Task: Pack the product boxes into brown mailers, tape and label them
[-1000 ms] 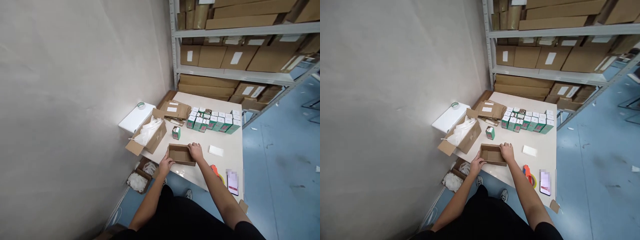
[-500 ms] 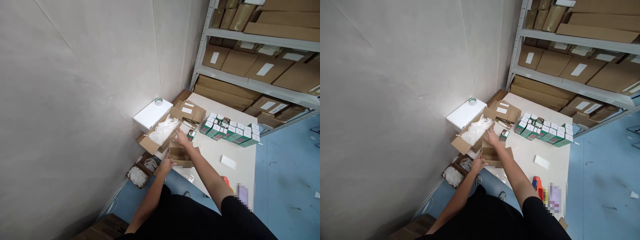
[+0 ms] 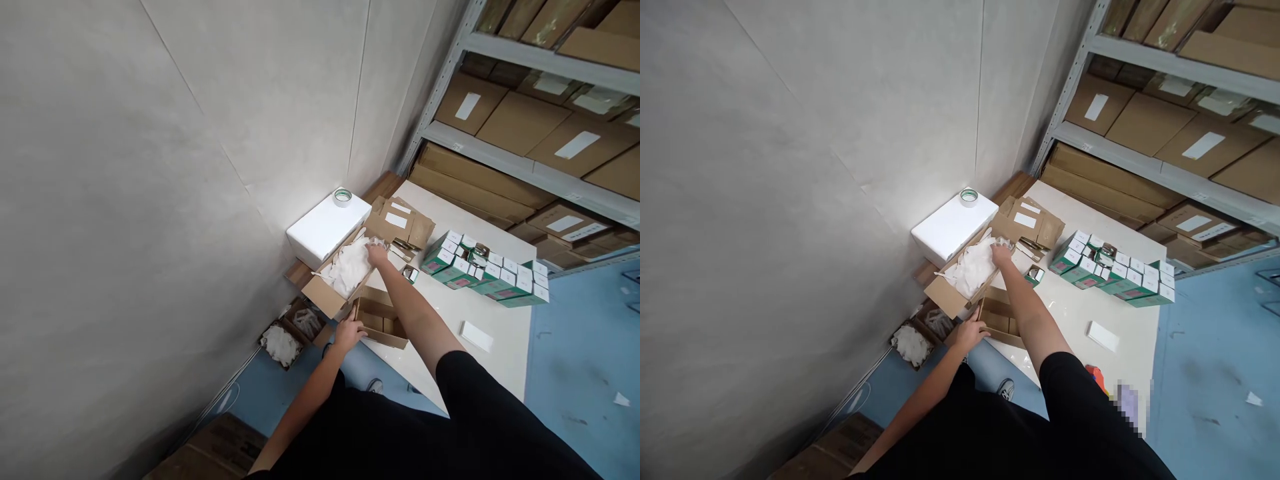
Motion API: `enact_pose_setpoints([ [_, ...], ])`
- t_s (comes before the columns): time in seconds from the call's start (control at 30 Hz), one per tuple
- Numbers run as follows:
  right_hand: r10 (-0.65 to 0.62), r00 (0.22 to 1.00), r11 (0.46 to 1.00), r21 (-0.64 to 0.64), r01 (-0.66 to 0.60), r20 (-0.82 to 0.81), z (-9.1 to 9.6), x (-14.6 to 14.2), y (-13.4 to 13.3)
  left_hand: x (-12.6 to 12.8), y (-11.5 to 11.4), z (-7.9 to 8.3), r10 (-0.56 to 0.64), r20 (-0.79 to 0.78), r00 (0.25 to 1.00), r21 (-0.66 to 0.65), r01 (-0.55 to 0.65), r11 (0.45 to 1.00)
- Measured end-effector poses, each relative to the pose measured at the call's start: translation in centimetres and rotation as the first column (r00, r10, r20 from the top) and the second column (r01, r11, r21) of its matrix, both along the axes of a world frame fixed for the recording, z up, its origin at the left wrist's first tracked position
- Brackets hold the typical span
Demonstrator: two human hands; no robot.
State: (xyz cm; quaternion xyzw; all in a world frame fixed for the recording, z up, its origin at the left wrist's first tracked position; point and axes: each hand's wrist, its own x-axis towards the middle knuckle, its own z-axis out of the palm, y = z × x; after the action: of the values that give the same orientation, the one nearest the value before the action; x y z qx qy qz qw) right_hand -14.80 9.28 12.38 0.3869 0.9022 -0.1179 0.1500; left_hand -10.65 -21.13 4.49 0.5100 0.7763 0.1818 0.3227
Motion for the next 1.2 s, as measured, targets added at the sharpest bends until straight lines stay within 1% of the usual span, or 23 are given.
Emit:
enact_pose_setpoints([
  [0.1,0.008,1.000,1.000,0.020,-0.008,-0.021,-0.1,-0.2,0.2,-0.4,0.2,0.1,-0.008,0.013,1.000,0.016,0.008,1.000],
  [0.23,0.025,0.995,0.998,0.055,-0.020,-0.101,0.5,0.8,-0.3,-0.6,0.2,0.2,-0.009,-0.012,1.000,0.015,0.010,1.000],
  [0.37,0.047,0.959,0.993,0.121,-0.013,-0.279,2.0,3.1,-1.2,-0.2,0.1,0.3,-0.008,-0.059,0.998,0.020,0.009,1.000],
  [0.5,0.049,0.891,0.990,0.140,0.016,-0.451,3.7,6.7,-2.1,1.0,0.4,0.7,0.007,-0.092,0.996,0.056,-0.002,0.998],
  [0.6,0.049,0.833,0.986,0.159,0.047,-0.551,4.5,10.9,-3.0,2.5,1.1,1.1,0.019,-0.109,0.994,0.093,-0.009,0.996],
  [0.67,0.033,0.797,0.981,0.171,0.089,-0.603,4.7,14.6,-3.9,3.7,1.7,1.3,0.015,-0.117,0.993,0.113,-0.002,0.994],
  [0.73,-0.001,0.773,0.979,0.158,0.131,-0.635,4.3,19.0,-5.2,5.2,2.5,1.4,-0.001,-0.125,0.992,0.132,0.017,0.991],
  [0.8,-0.058,0.764,0.977,0.122,0.176,-0.642,3.4,23.7,-6.7,6.9,3.3,1.4,-0.019,-0.137,0.990,0.153,0.040,0.987],
  [0.87,-0.147,0.761,0.968,0.067,0.243,-0.631,2.0,28.3,-8.5,8.8,4.2,1.4,-0.034,-0.152,0.988,0.175,0.061,0.983],
  [0.93,-0.256,0.761,0.953,-0.026,0.300,-0.596,0.2,32.5,-10.3,10.7,5.2,1.5,-0.060,-0.162,0.985,0.197,0.092,0.976],
  [1.0,-0.344,0.747,0.934,-0.131,0.331,-0.569,-1.6,36.0,-11.9,12.7,6.1,1.7,-0.102,-0.163,0.981,0.216,0.136,0.967],
  [1.07,-0.408,0.701,0.910,-0.199,0.364,-0.584,-2.9,39.0,-13.1,14.6,6.9,1.8,-0.143,-0.160,0.977,0.242,0.179,0.954],
  [1.1,-0.436,0.669,0.896,-0.219,0.387,-0.602,-3.3,40.3,-13.4,15.6,7.2,1.8,-0.155,-0.159,0.975,0.252,0.191,0.949],
  [1.13,-0.462,0.634,0.880,-0.231,0.416,-0.621,-3.4,41.5,-13.6,16.4,7.5,1.8,-0.161,-0.156,0.974,0.257,0.198,0.946],
  [1.2,-0.501,0.566,0.848,-0.243,0.471,-0.654,-3.1,43.8,-13.7,17.8,8.1,1.7,-0.170,-0.146,0.975,0.253,0.203,0.946],
])
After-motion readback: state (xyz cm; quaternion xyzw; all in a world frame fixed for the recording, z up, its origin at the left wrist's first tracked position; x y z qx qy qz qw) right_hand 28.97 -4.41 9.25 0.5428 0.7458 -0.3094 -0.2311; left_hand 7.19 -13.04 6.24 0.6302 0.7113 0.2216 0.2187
